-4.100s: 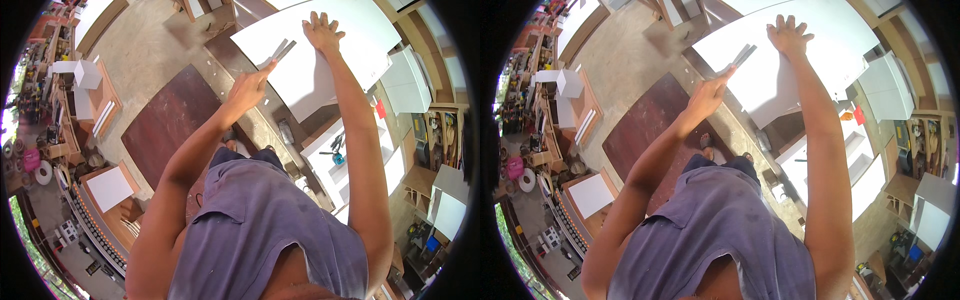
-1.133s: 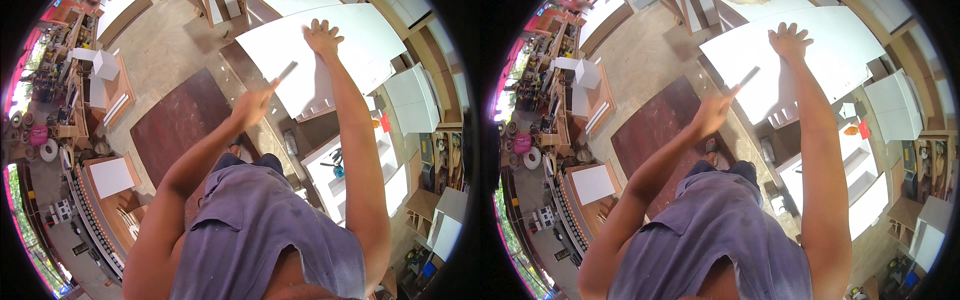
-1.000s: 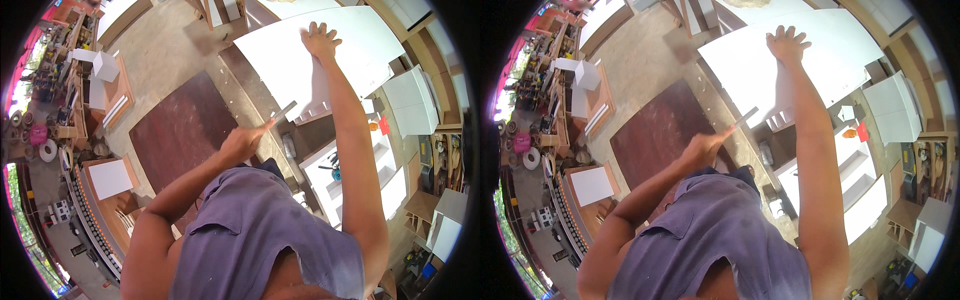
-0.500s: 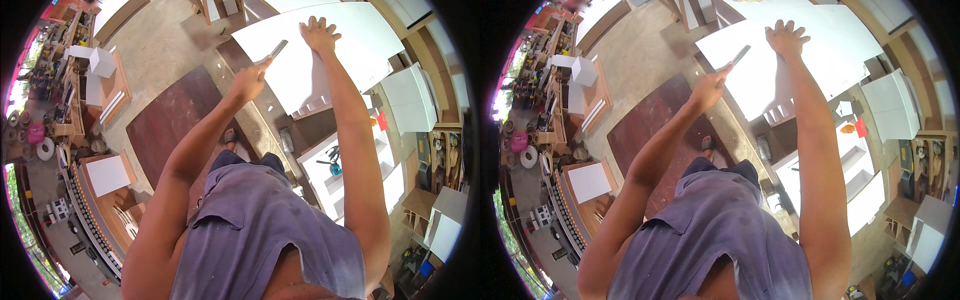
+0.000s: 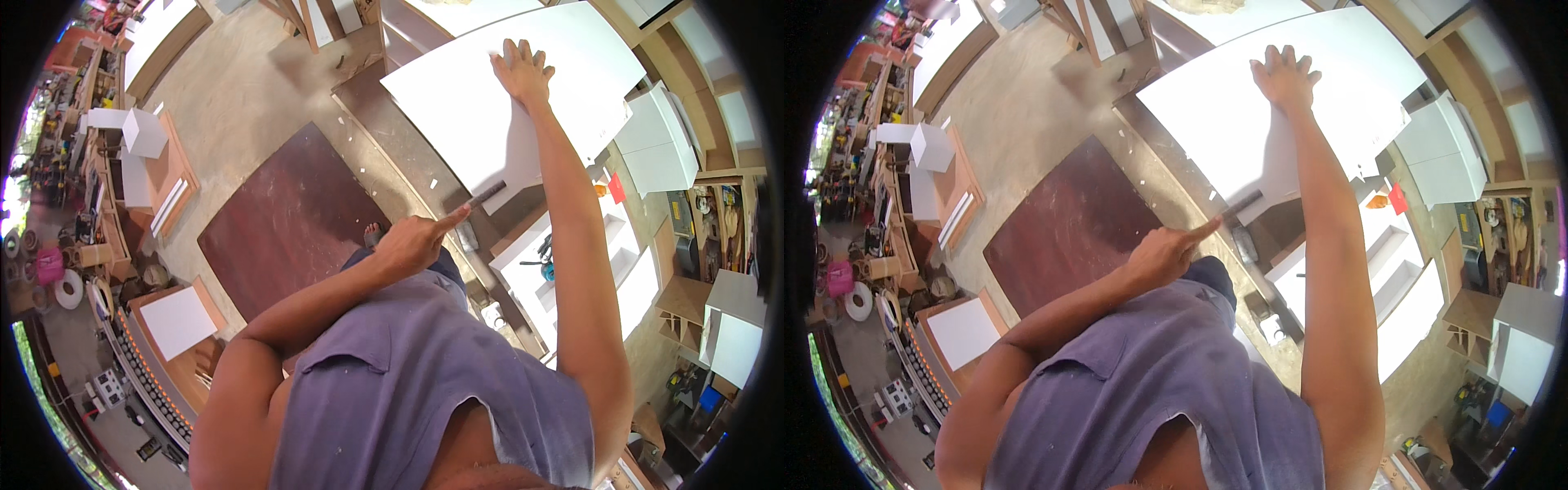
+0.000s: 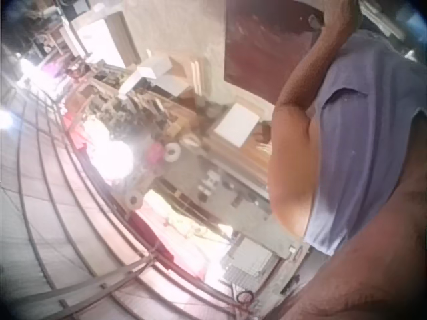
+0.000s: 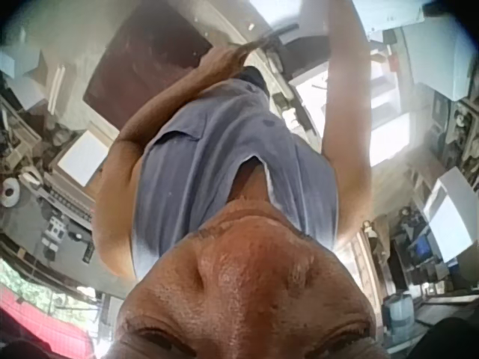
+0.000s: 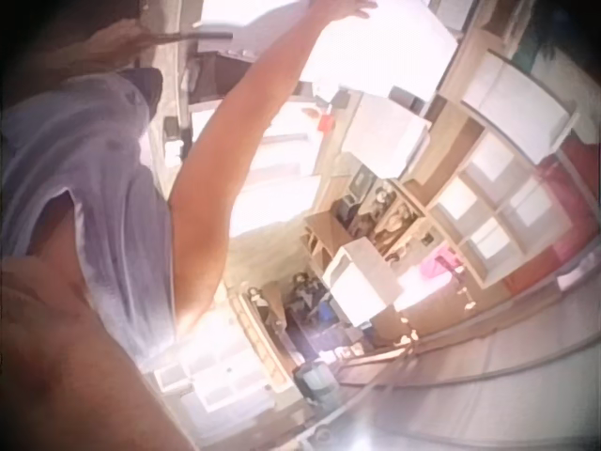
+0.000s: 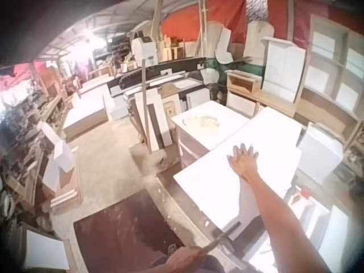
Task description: The person assembles a white cabinet by aligning and inserting panels, then wipes the surface with a cloth and applies liquid from a bottle to the edges. The person handles multiple white panels and uses a cloth and bottle during the process.
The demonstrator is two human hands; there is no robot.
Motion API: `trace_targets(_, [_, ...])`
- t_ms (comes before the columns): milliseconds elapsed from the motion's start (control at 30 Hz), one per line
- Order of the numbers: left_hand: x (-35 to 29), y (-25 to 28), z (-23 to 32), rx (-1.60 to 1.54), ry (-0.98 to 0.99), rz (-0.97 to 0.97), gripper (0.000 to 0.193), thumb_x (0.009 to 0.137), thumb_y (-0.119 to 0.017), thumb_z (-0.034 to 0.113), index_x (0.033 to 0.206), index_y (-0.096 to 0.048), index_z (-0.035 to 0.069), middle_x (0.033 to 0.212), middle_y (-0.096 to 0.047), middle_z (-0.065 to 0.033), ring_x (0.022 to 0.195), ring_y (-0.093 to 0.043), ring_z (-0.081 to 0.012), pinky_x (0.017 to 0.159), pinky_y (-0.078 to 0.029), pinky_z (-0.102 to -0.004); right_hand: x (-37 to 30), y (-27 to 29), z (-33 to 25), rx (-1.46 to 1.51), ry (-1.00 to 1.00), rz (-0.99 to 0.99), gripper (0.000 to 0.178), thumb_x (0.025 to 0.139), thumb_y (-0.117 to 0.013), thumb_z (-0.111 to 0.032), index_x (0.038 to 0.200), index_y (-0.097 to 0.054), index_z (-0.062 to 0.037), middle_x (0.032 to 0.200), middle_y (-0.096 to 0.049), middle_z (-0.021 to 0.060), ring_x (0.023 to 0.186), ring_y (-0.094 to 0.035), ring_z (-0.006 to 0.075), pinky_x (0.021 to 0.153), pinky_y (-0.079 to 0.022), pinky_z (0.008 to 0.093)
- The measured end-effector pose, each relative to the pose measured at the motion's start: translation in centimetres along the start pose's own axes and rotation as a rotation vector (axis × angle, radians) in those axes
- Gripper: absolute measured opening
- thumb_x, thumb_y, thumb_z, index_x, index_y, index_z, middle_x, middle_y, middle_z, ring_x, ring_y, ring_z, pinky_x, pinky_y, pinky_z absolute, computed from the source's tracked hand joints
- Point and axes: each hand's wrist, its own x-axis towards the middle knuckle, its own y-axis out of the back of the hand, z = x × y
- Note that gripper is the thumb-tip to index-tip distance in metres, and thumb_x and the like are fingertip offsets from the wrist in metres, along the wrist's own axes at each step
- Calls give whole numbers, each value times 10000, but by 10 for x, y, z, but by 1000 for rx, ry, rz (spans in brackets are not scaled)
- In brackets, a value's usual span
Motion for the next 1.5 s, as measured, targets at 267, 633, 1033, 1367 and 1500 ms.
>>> trace_targets(267, [8, 12, -13, 38, -65, 52, 563, 941, -467, 59, 1475, -469, 239, 1037, -691, -202, 788, -689, -382, 695, -536, -489, 12, -15, 6, 3, 29, 102, 614, 977, -352, -588, 1469, -407, -224, 1573, -330, 89, 1419, -270, 457, 1098, -206, 680])
trace_targets(633, [84, 84, -33, -253, 468, -36, 515, 1009, -476, 162, 1493, -441, 334, 777, -663, -157, 661, -667, -257, 660, -545, -405, 32, -10, -2, 44, -51, 4, 651, 919, -440, -588, 1456, -447, -219, 1561, -340, 104, 1419, -267, 443, 1086, -197, 727])
trace_targets(1033, [55, 75, -68, -95, 186, -9, 502, 1006, -443, 116, 1492, -444, 242, 853, -633, -216, 714, -655, -280, 815, -523, -393, 68, -34, -35, -13, 59, 81, 513, 960, -343, -404, 1455, -456, -324, 1590, -304, 108, 1443, -218, 474, 1071, -137, 797])
trace_targets(1367, [27, 70, -87, -153, 27, 88, 462, 1015, -432, 116, 1473, -466, 175, 1231, -565, -216, 1075, -593, -372, 927, -491, -407, 70, -28, -40, 6, 20, 43, 549, 969, -315, -419, 1483, -437, -268, 1616, -266, 103, 1466, -191, 458, 1099, -127, 766])
trace_targets(1500, [104, 97, -74, -85, 274, 44, 444, 1023, -398, 103, 1462, -463, 95, 1407, -542, -171, 1296, -520, -338, 1045, -473, -377, 71, -18, -49, -20, 25, -19, 573, 984, -287, -432, 1528, -383, -281, 1645, -221, 101, 1492, -162, 444, 1125, -112, 741])
